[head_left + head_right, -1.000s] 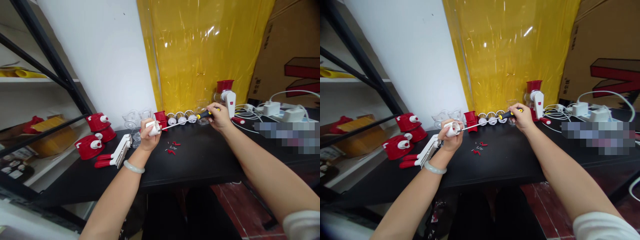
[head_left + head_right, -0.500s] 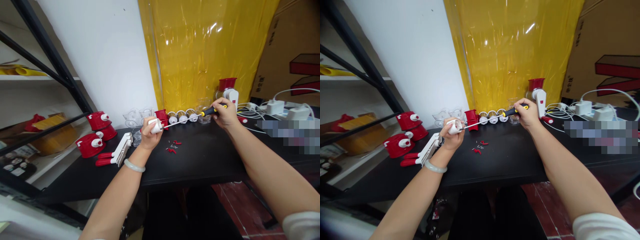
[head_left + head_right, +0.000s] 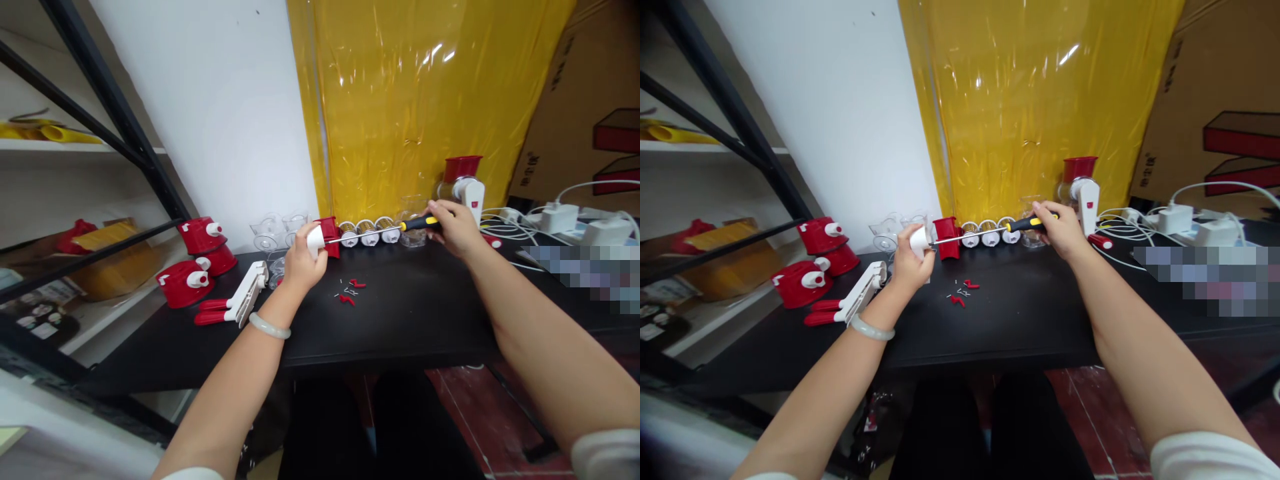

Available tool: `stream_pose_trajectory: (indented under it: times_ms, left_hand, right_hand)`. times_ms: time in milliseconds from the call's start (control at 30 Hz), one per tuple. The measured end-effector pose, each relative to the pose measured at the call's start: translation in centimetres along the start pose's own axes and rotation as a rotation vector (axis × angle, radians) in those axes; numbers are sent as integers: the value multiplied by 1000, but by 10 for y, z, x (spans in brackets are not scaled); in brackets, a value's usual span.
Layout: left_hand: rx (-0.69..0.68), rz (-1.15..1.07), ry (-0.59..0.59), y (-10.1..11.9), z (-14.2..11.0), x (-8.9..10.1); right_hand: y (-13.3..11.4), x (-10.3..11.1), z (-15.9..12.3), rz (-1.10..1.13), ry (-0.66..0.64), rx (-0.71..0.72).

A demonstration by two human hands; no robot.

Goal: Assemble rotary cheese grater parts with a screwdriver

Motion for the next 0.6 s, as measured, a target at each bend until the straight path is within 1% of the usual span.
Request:
stream_pose_trajectory:
  times_ms: [67,200,267,367,467,600]
  left_hand:
    - [74,-20,-68,3,2,2]
    - [251,-11,-240,9,6,6]
    - [312,-28,-293,10,7,7]
    - [363,-74,-324,9,7,7]
    - [404,-158,-331,7,6,4]
    - [516,-305,-359,5,5,1]
  right_hand:
    - [3,-1,1,0,5,-24]
    - [8,-3,2,0,30,-17]
    - [11,-4,2,-5,15,-25]
    - [16,-6,2,1,-19,-61]
    - [19,-7,3,13,-33,-81]
    - [18,-7,4,36,-46,-87]
Point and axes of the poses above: each hand's wrist, its own z-axis towards the middle knuckle, its own x-axis out of the back of the hand, y = z × x, the point moved 1 cm from there along z, towards the middle knuckle, and after that the axes turned 1 degree about -z, right-handed, at the moved point
